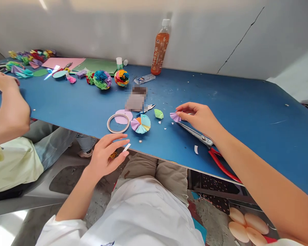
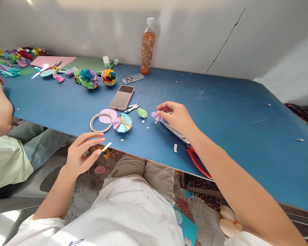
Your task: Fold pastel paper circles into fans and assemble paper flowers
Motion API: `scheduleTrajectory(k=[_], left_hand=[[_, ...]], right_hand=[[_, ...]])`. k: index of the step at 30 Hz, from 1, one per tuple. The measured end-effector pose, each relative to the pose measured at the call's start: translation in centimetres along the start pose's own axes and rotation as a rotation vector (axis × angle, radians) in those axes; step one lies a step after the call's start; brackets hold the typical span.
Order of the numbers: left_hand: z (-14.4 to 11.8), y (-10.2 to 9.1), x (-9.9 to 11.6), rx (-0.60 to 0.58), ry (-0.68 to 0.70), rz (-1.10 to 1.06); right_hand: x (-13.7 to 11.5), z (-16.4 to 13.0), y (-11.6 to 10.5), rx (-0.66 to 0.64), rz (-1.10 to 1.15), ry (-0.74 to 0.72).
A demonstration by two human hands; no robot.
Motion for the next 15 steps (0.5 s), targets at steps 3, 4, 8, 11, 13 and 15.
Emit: scheduleTrajectory(k=[3, 4, 8, 11, 13, 15], left_hand=[[0.6, 0.4, 2.4, 0.200, 0.013, -0.247], [1.0, 0.9, 3.4, 0.219, 0.023, -0.309], [2.7, 2.7, 6.4, 0.250, 0.031, -0.463], [3.4, 3.4, 7.6, 0.249, 0.041, -0.506], [3.5, 3.4, 7.9, 0.247, 0.058, -0.503], [3.4, 3.4, 7.9, 0.239, 0.076, -0.484]], right_hand=[[-1.4, -2.6, 0.7, -0.047, 0.472, 0.063], [-1.9, -3.8, 1.2, -0.072, 0.599, 0.089], [-3.0, -9.6, 4.0, -0.180, 0.965, 0.238], [-2.8, -12.6, 6.4, -0.263, 1.255, 0.360], [-2.6, -13.5, 7.6, -0.312, 1.417, 0.401], [-2.5, -13.8, 8.3, -0.342, 1.531, 0.411]])
Point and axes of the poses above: each hand's wrist, its own z-axis towards the middle knuckle, its own y-axis out of the palm, x = y × z, the point moved 4 cm from there along z, towards the middle knuckle
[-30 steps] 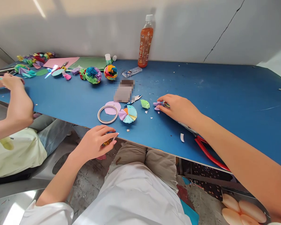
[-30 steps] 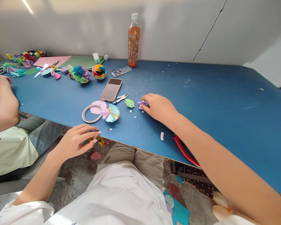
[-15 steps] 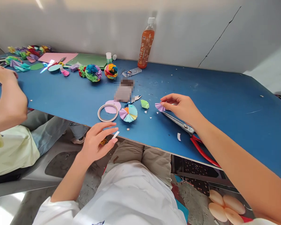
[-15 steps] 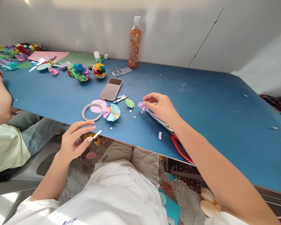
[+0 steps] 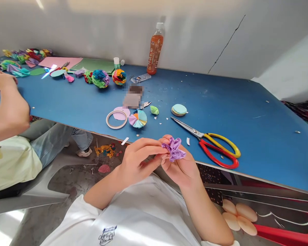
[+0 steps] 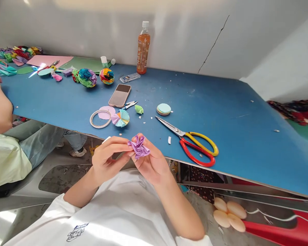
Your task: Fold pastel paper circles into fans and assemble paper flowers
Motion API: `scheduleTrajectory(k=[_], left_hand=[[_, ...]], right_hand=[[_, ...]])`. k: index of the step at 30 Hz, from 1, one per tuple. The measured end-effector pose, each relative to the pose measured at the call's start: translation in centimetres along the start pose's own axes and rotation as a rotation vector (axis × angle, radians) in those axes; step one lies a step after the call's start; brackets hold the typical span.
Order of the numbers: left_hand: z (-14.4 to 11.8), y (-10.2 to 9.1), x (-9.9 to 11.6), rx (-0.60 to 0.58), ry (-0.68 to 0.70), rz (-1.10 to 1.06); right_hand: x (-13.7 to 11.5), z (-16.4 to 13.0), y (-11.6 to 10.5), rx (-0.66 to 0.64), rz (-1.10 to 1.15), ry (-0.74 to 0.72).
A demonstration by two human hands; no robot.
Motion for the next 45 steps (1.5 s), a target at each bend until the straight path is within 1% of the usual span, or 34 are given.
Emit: scheduleTrajectory(k=[3, 7, 9, 12, 14, 15, 19, 20, 21, 23, 26, 28, 30, 32, 34, 36, 38, 40, 45], left_hand=[[-0.2, -0.1, -0.1, -0.006, 0.010, 0.026], [-0.5, 0.1, -0.2, 0.004, 0.026, 0.027], [-0.7, 0.4, -0.3, -0.017, 0.016, 0.040], [-1.0, 0.6, -0.5, -0.059, -0.030, 0.045], [-1.2, 0.6, -0.6, -0.058, -0.055, 0.015], [-1.3, 0.6, -0.6, -0.053, -0.068, -0.003], [-1.5, 0.9, -0.5, -0.054, -0.097, -0.058], [-1.5, 1.0, -0.3, -0.052, -0.085, -0.060], [-1.5, 1.1, -0.2, -0.048, -0.060, -0.056], [-1.5, 1.3, 0.2, -0.052, 0.018, -0.036], [-1.5, 1.7, 0.3, -0.112, 0.134, 0.003], [-1.6, 1.8, 0.0, -0.171, 0.166, 0.028], [-1.7, 1.8, -0.5, -0.243, 0.154, 0.027], [-2.0, 1.9, -1.0, -0.318, 0.108, 0.009], [-2.2, 1.9, -1.3, -0.362, 0.055, 0.003], [-2.4, 1.9, -1.4, -0.356, 0.021, 0.004], [-2.5, 2.0, -1.5, -0.324, 0.010, -0.015], [-2.5, 2.1, -1.5, -0.297, 0.000, -0.047], [-2.8, 2.0, -1.8, -0.237, -0.070, -0.074]], right_hand=[[0.6, 0.0, -0.2, -0.007, 0.073, -0.011], [1.1, -0.4, -0.7, 0.085, 0.064, -0.052], [1.4, -0.6, -0.9, 0.116, 0.055, -0.059], [1.6, -0.8, -1.1, 0.119, 0.027, -0.098], [1.6, -0.9, -1.3, 0.105, -0.050, -0.189], [1.4, -1.0, -1.4, 0.106, -0.114, -0.262], [0.6, -2.0, -2.0, 0.162, -0.456, -0.628], [0.5, -2.3, -2.1, 0.167, -0.532, -0.678], [0.4, -2.4, -2.2, 0.162, -0.597, -0.695], [0.2, -2.6, -2.4, 0.144, -0.697, -0.658], [-0.3, -2.7, -2.6, 0.096, -0.873, -0.482], [-0.7, -3.0, -2.4, 0.026, -1.044, -0.358], [-1.1, -3.3, -2.2, -0.016, -1.255, -0.267], [-1.5, -3.7, -2.1, 0.005, -1.476, -0.207], [-1.9, -4.0, -1.9, 0.040, -1.654, -0.170], [-2.1, -4.3, -1.7, 0.050, -1.750, -0.172], [-2.3, -4.5, -1.5, 0.049, -1.762, -0.193], [-2.5, -4.7, -1.5, 0.077, -1.743, -0.228], [-2.8, -5.3, -1.7, 0.207, -1.678, -0.405]])
Point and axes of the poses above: each hand's wrist, its own z-axis towards the middle knuckle, its own y-axis out of the palm, x = y × z, the point moved 4 cm from there along z, towards the middle knuckle
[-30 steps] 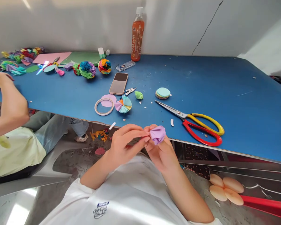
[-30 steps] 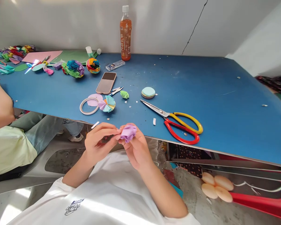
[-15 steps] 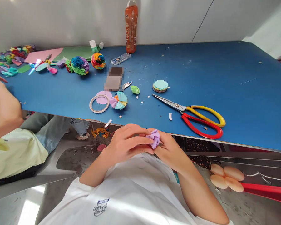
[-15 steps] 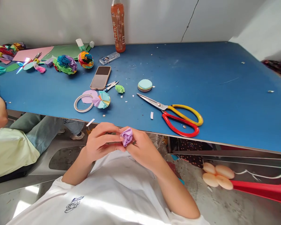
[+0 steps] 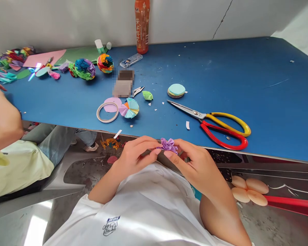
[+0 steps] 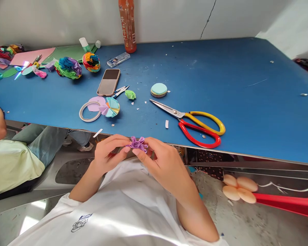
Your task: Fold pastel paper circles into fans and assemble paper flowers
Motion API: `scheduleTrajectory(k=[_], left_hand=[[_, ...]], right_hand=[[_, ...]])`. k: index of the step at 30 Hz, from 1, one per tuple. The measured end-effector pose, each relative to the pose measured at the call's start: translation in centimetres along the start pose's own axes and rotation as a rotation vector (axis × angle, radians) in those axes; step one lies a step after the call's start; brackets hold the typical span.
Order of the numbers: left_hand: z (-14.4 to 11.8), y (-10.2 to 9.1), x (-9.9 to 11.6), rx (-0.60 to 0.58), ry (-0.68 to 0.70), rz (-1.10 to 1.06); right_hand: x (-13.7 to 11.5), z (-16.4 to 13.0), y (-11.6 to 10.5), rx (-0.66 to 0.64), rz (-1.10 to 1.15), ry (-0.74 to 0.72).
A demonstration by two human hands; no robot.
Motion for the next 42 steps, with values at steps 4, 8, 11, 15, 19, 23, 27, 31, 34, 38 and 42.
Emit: scheduleTrajectory(k=[4, 8, 11, 15, 19, 23, 27, 31, 34, 38, 42], left_hand=[[-0.3, 0.0, -0.2, 0.012, -0.049, -0.009], [-0.5, 0.0, -0.3, -0.011, -0.083, -0.066], [-0.6, 0.0, -0.4, -0.027, -0.095, -0.124], [-0.5, 0.1, -0.3, -0.024, -0.093, -0.172], [-0.4, 0.1, 0.0, 0.085, -0.117, -0.121], [-0.4, -0.1, 0.0, 0.124, -0.144, -0.092], [-0.5, -0.3, -0.4, 0.074, -0.199, -0.098], [-0.5, -0.4, -0.3, 0.050, -0.214, -0.048], [-0.4, -0.4, 0.0, 0.046, -0.197, 0.008], [-0.4, -0.3, -0.1, 0.053, -0.199, -0.001], [-0.5, -0.3, -0.6, 0.067, -0.224, -0.046]], right_hand=[[0.2, -0.1, 0.3, 0.103, 0.044, -0.046], [0.1, 0.1, 0.8, 0.153, 0.044, -0.097], [0.3, 0.1, 1.1, 0.149, 0.068, -0.111], [0.6, 0.1, 1.4, 0.156, 0.100, -0.187], [0.4, 0.1, 1.8, 0.140, 0.102, -0.318], [0.1, 0.1, 2.0, 0.107, 0.055, -0.363], [-0.2, 0.0, 1.9, 0.067, -0.011, -0.393], [-0.4, -0.1, 1.9, 0.086, -0.068, -0.441], [-0.5, 0.0, 1.8, 0.080, -0.055, -0.439], [-0.6, -0.1, 1.8, 0.049, -0.033, -0.404], [-0.5, -0.2, 1.7, 0.086, -0.022, -0.322]])
Point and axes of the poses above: each hand's wrist, its own z-axis towards the middle knuckle, its own y-axis out of the palm, x = y × z, the point moved 4 cm from there along z, towards the middle knuckle
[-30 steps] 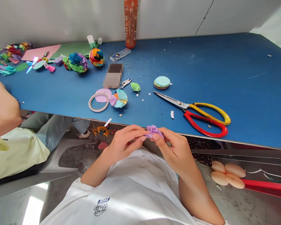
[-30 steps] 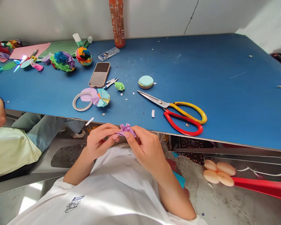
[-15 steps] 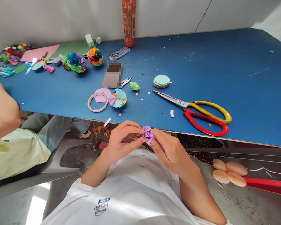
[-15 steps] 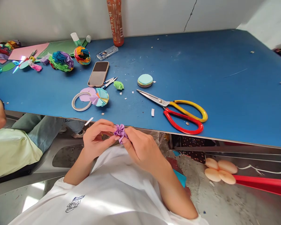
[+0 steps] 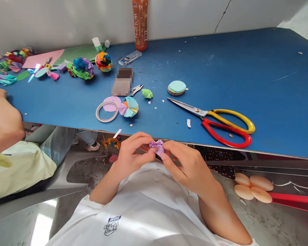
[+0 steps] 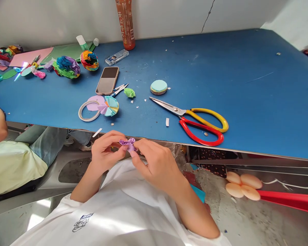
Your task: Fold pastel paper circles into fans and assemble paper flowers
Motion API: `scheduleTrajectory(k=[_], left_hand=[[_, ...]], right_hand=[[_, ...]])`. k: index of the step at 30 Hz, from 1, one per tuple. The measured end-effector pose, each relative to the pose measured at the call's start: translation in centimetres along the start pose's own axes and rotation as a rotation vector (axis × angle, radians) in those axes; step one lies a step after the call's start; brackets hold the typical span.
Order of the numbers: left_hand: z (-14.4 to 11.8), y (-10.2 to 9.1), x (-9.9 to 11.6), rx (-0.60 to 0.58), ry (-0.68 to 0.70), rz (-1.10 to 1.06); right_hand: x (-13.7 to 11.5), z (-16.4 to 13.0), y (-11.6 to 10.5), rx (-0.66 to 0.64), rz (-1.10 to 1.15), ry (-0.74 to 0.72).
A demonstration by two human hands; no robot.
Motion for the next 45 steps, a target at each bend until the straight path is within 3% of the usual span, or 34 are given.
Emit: scheduleTrajectory(k=[3, 6, 17, 22, 26, 34, 39, 45], left_hand=[[-0.1, 0.0, -0.2, -0.013, -0.031, -0.017], [-0.2, 0.1, -0.3, -0.043, -0.090, -0.050], [-0.3, 0.3, -0.7, -0.103, -0.136, -0.096], [-0.1, -0.1, -0.1, 0.024, 0.088, 0.119], [0.0, 0.1, 0.1, -0.012, 0.193, 0.235], [0.2, 0.2, -0.3, -0.114, 0.086, 0.147], [0.3, 0.4, -0.6, -0.144, 0.050, 0.188], [0.5, 0.6, -1.0, -0.166, -0.035, 0.144]], right_hand=[[0.2, 0.0, -0.4, 0.141, -0.018, 0.068], [0.0, 0.4, -0.6, 0.222, -0.066, 0.025], [-0.4, 1.4, -0.8, 0.192, -0.080, -0.107], [0.1, 1.1, -0.6, 0.240, -0.004, -0.005], [0.2, 0.9, -0.5, 0.228, 0.037, 0.014], [0.1, 1.3, -0.8, 0.210, -0.060, -0.142], [0.1, 1.5, -0.8, 0.276, -0.190, -0.184], [0.3, 2.3, -0.9, 0.227, -0.252, -0.208]])
Point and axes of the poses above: each hand's wrist, its own z-axis towards the middle knuckle, its own y-axis out of the palm, x = y × z, the point moved 4 cm from there along z, towards the middle knuckle
